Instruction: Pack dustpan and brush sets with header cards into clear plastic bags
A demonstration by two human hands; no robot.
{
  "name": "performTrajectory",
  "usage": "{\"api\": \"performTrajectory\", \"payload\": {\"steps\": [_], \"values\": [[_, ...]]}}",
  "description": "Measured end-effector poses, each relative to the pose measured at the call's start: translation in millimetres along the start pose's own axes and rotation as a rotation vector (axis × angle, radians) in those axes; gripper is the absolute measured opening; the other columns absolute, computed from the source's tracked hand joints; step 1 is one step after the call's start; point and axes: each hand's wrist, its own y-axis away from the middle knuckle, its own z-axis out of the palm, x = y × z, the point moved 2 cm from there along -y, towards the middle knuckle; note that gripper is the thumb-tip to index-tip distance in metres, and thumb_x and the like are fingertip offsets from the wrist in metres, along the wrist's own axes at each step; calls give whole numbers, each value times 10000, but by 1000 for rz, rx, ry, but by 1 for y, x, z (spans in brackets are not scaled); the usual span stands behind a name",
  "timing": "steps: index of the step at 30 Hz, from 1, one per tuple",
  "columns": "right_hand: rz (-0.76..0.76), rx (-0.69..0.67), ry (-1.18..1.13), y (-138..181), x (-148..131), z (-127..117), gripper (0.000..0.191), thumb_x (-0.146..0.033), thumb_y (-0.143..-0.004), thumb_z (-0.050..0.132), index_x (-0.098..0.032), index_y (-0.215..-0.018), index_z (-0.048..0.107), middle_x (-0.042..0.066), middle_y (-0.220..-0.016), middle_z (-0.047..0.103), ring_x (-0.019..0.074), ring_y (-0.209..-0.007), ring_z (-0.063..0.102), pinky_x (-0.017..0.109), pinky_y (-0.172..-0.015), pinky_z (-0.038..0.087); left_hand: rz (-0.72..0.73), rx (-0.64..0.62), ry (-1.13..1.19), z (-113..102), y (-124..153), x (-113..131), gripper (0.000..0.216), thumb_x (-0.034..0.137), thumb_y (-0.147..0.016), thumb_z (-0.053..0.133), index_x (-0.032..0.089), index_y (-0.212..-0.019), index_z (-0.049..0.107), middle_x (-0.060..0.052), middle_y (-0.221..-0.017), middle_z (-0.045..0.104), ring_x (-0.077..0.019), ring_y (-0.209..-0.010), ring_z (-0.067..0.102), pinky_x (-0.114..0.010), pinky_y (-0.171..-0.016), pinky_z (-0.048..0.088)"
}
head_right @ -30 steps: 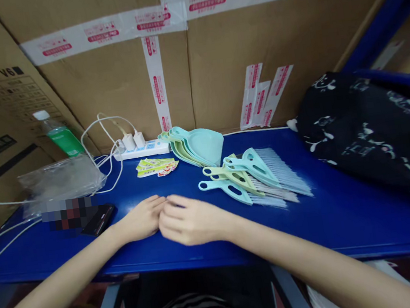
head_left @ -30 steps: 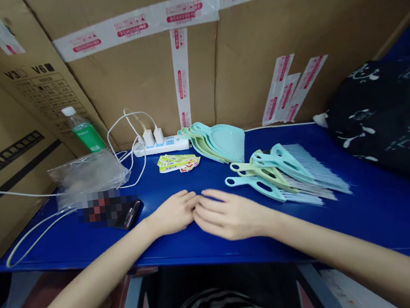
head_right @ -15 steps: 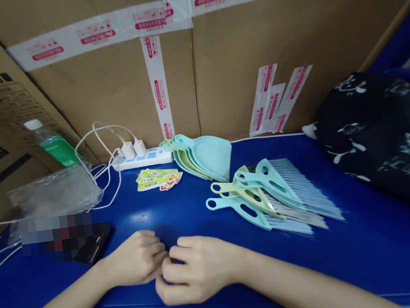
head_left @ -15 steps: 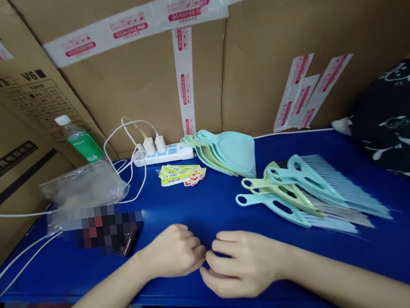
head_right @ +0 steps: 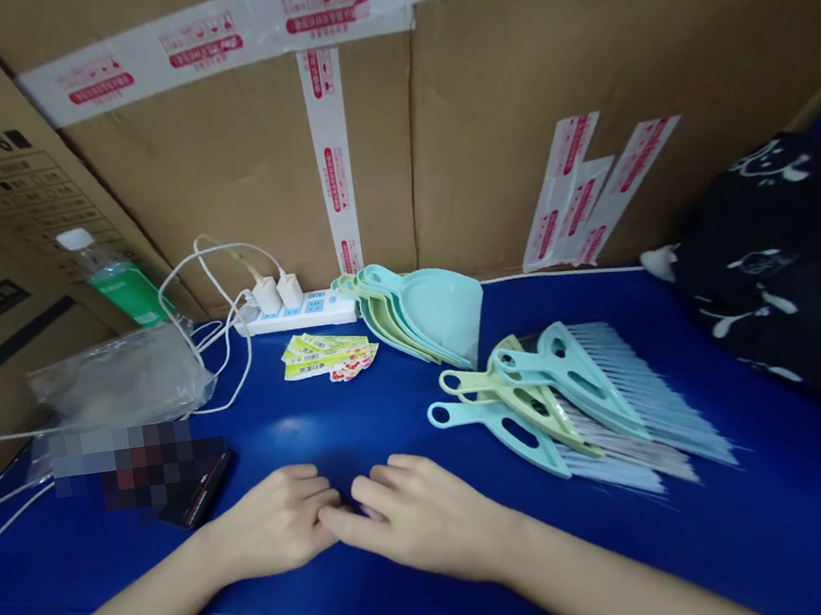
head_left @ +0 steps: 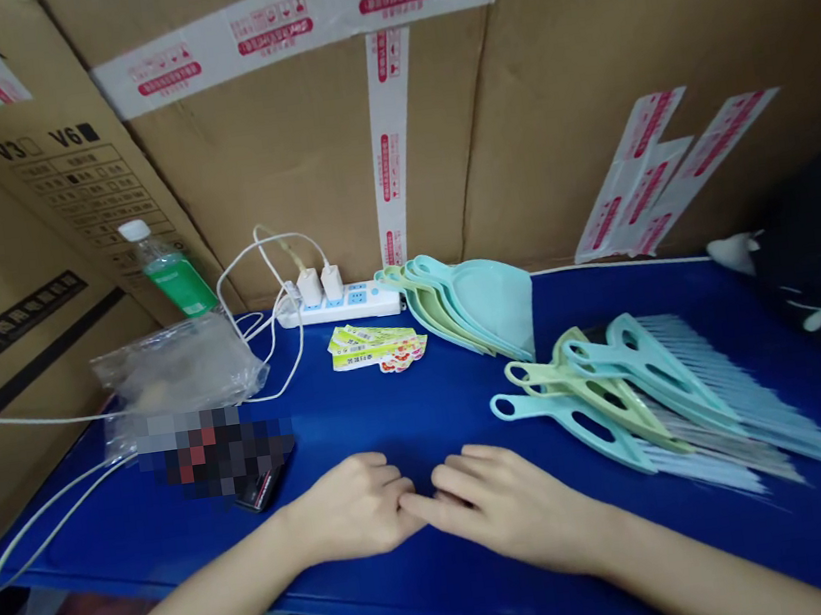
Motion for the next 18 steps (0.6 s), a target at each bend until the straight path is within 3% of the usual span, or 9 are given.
{"api": "performTrajectory", "payload": {"steps": [6,18], "values": [[54,16,-23,4,2,6,293,-71,-891,382,-125,-1050,623,13,-655,609,171,-614,492,309,-592,360,-8,-10,-27,-2,-1,-4,382,93,-930,388,178,-565,465,32,-456,460,-116,-427,403,-284,-476,274],[143,-18,35,4,17,4,143,-83,-779,573,-167,-856,659,38,-776,642,219,-829,541,338,-785,383,-46,-61,15,-4,-4,-8,467,226,-1005,303,181,-577,485,32,-480,512,-117,-418,407,-281,-493,290]]}}
